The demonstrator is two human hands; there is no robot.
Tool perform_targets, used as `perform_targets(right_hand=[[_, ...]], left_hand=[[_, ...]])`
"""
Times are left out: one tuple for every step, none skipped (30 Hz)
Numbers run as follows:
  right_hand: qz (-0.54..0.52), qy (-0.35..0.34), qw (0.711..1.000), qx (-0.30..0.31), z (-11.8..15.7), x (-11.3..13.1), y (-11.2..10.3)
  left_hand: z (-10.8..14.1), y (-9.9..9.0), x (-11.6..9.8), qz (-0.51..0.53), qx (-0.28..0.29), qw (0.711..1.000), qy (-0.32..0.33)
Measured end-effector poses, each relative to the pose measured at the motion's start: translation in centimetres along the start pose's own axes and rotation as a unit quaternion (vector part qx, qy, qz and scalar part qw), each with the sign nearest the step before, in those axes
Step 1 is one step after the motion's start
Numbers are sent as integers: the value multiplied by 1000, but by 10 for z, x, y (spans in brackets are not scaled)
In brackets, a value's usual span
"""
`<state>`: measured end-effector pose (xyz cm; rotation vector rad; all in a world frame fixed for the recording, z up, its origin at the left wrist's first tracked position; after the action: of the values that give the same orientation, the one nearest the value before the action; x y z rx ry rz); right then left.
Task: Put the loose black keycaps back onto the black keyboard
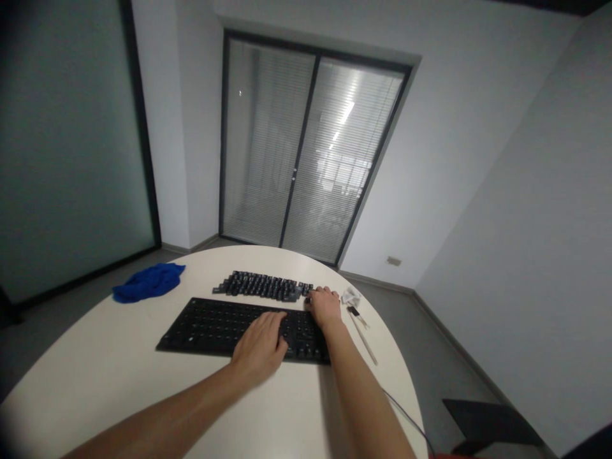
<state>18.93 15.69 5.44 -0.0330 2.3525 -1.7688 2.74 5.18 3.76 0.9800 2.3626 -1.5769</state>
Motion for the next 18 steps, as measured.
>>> perform_targets(right_hand=[[-1, 1, 1000, 0, 0, 0, 0], [-1, 3, 1000, 0, 0, 1, -1], [-2, 4, 1000, 1, 0, 1, -1], [-3, 4, 1000, 2, 0, 2, -1], [-5, 4, 1000, 2, 0, 2, -1], [-7, 3, 1000, 3, 1, 3, -1], [-9, 3, 1000, 3, 1, 3, -1], [-13, 3, 1000, 2, 2, 4, -1], [-17, 4, 1000, 0, 4, 4, -2], [-22, 7, 1000, -4, 5, 3, -3], [-28, 11, 999, -10, 7, 2, -4], [-36, 16, 999, -17, 9, 1, -6], [-45, 22, 998, -25, 12, -1, -9], [-56, 29, 997, -33, 14, -3, -11], [-69, 36, 996, -42, 17, -6, -15], [-83, 43, 994, -51, 19, -9, -18], [-97, 49, 992, -60, 22, -12, -21], [-108, 54, 990, -66, 25, -15, -24]], left_hand=[[0, 0, 0, 0, -1, 1000, 1], [0, 1, 0, -1, -2, 1000, 2], [0, 1, 1, -1, -2, 1000, 2], [0, 1, 1, -1, -2, 1000, 2], [0, 2, 1, -1, -2, 1000, 2], [1, 2, 1, -1, -2, 1000, 2], [1, 2, 1, -1, -2, 1000, 1], [1, 2, 1, 0, -2, 1000, 1], [1, 2, 1, 1, -3, 1000, 1], [0, 2, 1, 2, -2, 1000, 0], [0, 2, 1, 3, 0, 1000, -1], [0, 2, 1, 3, 2, 1000, -2], [0, 2, 1, 3, 4, 1000, -2], [0, 2, 1, 2, 5, 1000, -2], [0, 2, 1, 1, 6, 1000, -2], [0, 2, 1, 1, 6, 1000, -1], [0, 2, 1, 0, 5, 1000, 0], [0, 2, 1, -1, 3, 1000, 0]])
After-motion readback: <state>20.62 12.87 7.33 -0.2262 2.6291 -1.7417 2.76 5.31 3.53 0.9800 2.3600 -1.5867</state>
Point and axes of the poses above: each hand's wrist, its own z-axis away from the middle knuckle, its own y-axis out of the palm, x = y × z, the point moved 7 cm from there along -z, towards the middle knuckle, and after that the axes turned 5 degrees about -x, right-handed, at the moved point
